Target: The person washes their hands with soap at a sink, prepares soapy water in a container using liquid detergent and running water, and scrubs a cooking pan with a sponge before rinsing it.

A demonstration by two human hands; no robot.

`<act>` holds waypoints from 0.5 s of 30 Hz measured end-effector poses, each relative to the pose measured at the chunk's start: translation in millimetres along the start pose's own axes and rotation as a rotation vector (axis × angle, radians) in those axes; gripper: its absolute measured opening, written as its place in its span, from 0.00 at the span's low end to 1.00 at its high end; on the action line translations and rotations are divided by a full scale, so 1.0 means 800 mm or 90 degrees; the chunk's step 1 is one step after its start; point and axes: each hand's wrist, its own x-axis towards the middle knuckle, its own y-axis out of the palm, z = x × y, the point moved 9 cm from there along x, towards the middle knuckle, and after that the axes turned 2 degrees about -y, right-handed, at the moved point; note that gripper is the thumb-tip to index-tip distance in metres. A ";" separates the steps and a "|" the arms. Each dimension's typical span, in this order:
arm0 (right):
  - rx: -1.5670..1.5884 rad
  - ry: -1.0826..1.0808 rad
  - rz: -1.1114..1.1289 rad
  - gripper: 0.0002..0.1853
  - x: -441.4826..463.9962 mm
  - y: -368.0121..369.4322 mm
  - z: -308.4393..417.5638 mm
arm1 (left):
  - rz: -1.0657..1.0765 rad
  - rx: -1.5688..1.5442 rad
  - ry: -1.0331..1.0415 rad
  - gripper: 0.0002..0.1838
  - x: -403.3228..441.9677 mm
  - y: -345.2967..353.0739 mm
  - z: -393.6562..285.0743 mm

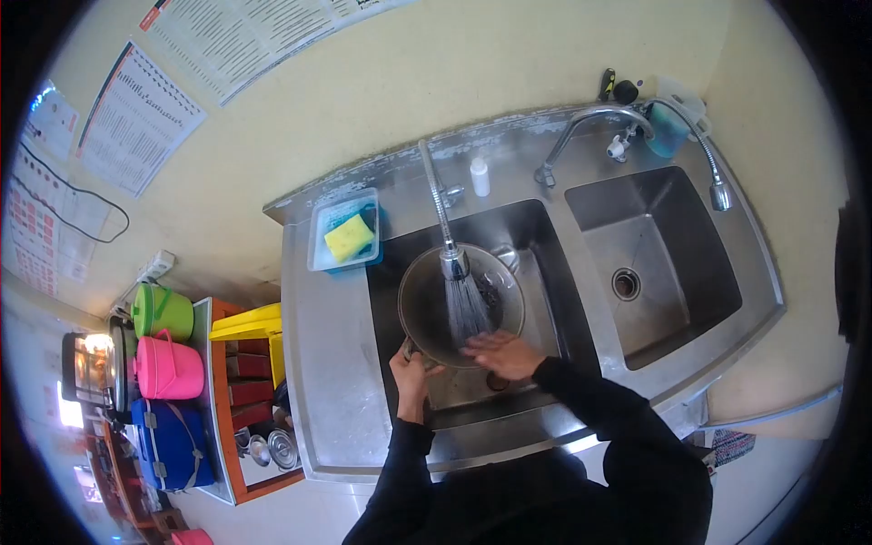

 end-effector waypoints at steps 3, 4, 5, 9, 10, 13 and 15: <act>-0.079 0.059 -0.015 0.29 -0.001 -0.001 0.002 | -0.022 -0.021 0.025 0.19 0.000 0.009 0.007; 0.010 0.043 -0.065 0.29 0.009 0.012 0.023 | -0.026 -0.040 0.032 0.19 0.002 0.016 0.013; 0.095 0.026 -0.118 0.29 0.021 0.018 0.042 | -0.023 -0.043 0.021 0.19 0.006 0.019 0.018; 0.121 -0.049 0.001 0.31 -0.009 0.002 0.041 | -0.003 -0.012 0.010 0.20 -0.001 0.001 0.008; 0.002 0.000 -0.007 0.31 -0.019 -0.005 0.005 | 0.008 0.000 0.021 0.20 -0.003 0.001 0.002; -0.249 0.173 -0.023 0.31 -0.022 0.015 -0.067 | 0.002 -0.011 0.021 0.23 -0.012 0.000 0.012; -0.286 0.319 -0.036 0.30 0.007 0.053 -0.048 | -0.003 -0.015 -0.009 0.23 -0.015 0.005 0.030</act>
